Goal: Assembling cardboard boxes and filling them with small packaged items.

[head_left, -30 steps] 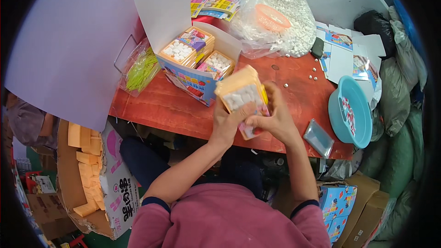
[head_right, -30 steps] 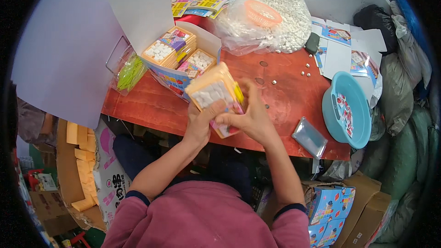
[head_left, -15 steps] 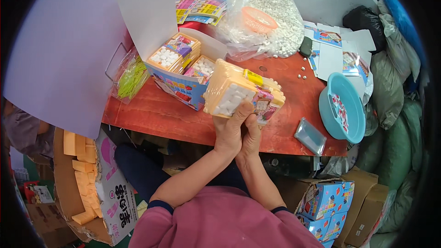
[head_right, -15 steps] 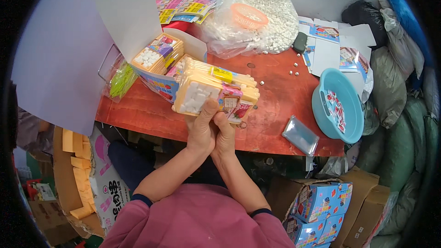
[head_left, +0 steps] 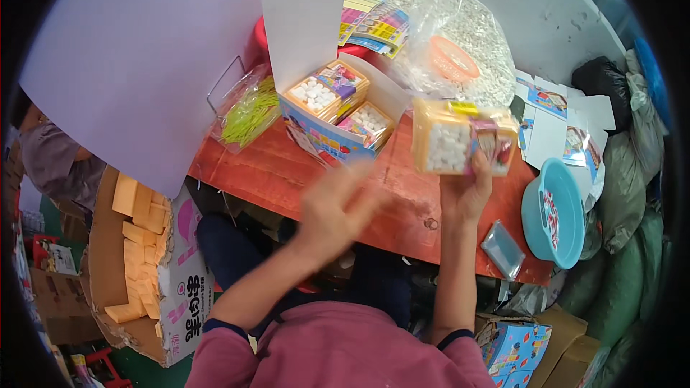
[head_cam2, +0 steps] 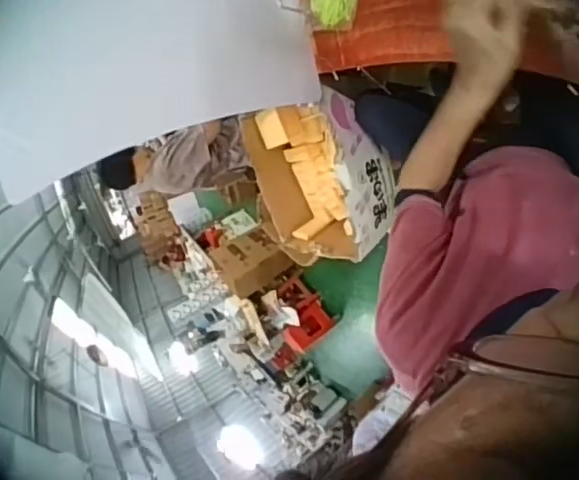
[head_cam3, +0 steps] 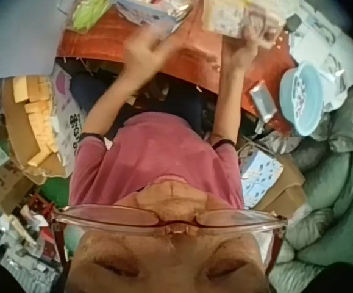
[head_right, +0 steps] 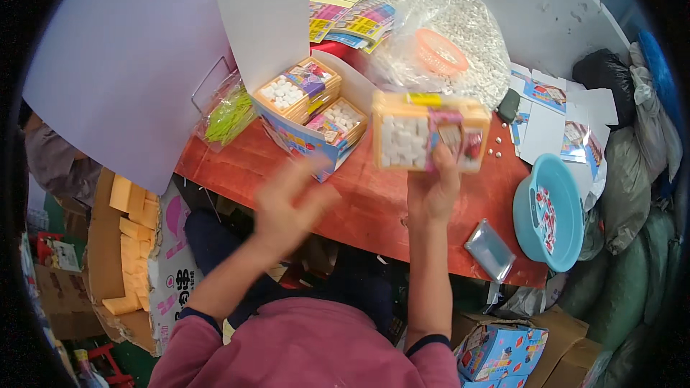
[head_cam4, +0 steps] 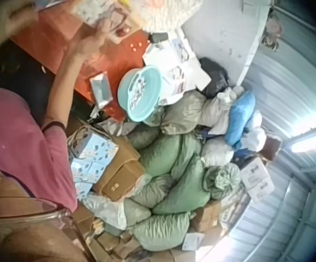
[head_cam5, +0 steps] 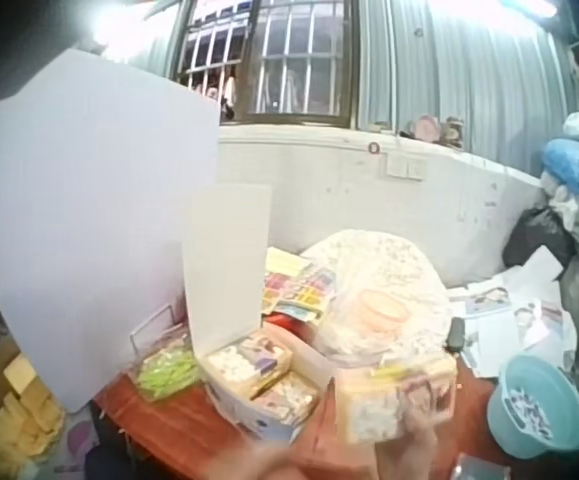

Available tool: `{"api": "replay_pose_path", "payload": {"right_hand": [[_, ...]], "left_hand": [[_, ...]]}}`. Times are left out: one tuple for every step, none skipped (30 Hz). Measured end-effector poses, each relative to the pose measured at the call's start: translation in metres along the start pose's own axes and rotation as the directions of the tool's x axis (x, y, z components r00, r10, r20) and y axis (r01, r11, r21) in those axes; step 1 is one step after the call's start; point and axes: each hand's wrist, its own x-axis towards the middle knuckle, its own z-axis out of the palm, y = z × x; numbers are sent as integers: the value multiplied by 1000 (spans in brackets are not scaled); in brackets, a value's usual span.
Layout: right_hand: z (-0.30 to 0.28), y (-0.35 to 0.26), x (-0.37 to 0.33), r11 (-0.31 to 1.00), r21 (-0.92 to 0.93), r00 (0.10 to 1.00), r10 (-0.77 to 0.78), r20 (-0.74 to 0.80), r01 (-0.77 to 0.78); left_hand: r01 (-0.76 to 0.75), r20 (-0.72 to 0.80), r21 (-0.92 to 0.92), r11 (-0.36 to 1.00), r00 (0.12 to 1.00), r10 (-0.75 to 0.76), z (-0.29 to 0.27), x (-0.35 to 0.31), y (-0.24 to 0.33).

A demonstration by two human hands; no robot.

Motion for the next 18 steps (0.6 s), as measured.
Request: {"api": "replay_pose_path", "payload": {"right_hand": [[3,5,9,998,-60,1000,27,-5,-27],[5,9,19,991,-118,999,54,-10,-54],[9,17,26,987,-135,996,85,4,-83],[17,22,29,987,-139,997,80,3,-79],[27,31,32,975,-221,999,43,22,-37],[35,39,33,954,-301,999,7,45,7],[35,45,36,947,-321,998,14,58,6],[36,49,38,945,-327,998,12,55,6],[36,53,39,927,-373,998,-6,67,31],[36,56,41,908,-416,996,-22,82,54],[34,59,42,889,-454,997,-22,76,55],[33,62,42,887,-458,997,-23,75,55],[33,66,42,880,-472,997,-31,75,63],[34,69,42,872,-485,996,-39,76,71],[35,70,41,871,-487,996,-38,78,71],[36,71,41,875,-483,996,7,88,36],[37,71,40,878,-479,994,52,99,2],[39,71,39,878,-480,994,52,99,2]], "left_hand": [[-30,-162,73,997,986,41,-16,18,-13],[-46,-317,152,987,944,93,-28,39,-25],[-15,-370,208,978,925,93,-36,58,-34],[15,-418,256,967,903,97,-38,75,-41],[18,-421,257,966,902,95,-38,87,-51],[69,-347,355,932,936,63,-37,95,-62],[108,-269,446,888,963,19,-36,101,-64],[107,-267,441,891,963,16,-33,99,-65],[121,-215,465,877,976,-21,-29,96,-64],[134,-164,493,860,985,-59,-28,93,-62],[134,-164,489,862,985,-60,-26,89,-64],[140,-157,408,902,984,-82,-23,86,-68],[150,-152,326,934,983,-105,-21,82,-73],[152,-154,324,934,982,-107,-17,78,-79],[113,-172,253,961,983,-70,-13,74,-86],[69,-191,181,981,981,-34,-11,72,-87],[69,-192,180,981,981,-34,-9,70,-87],[85,-191,131,988,980,-59,-6,69,-87]]}}
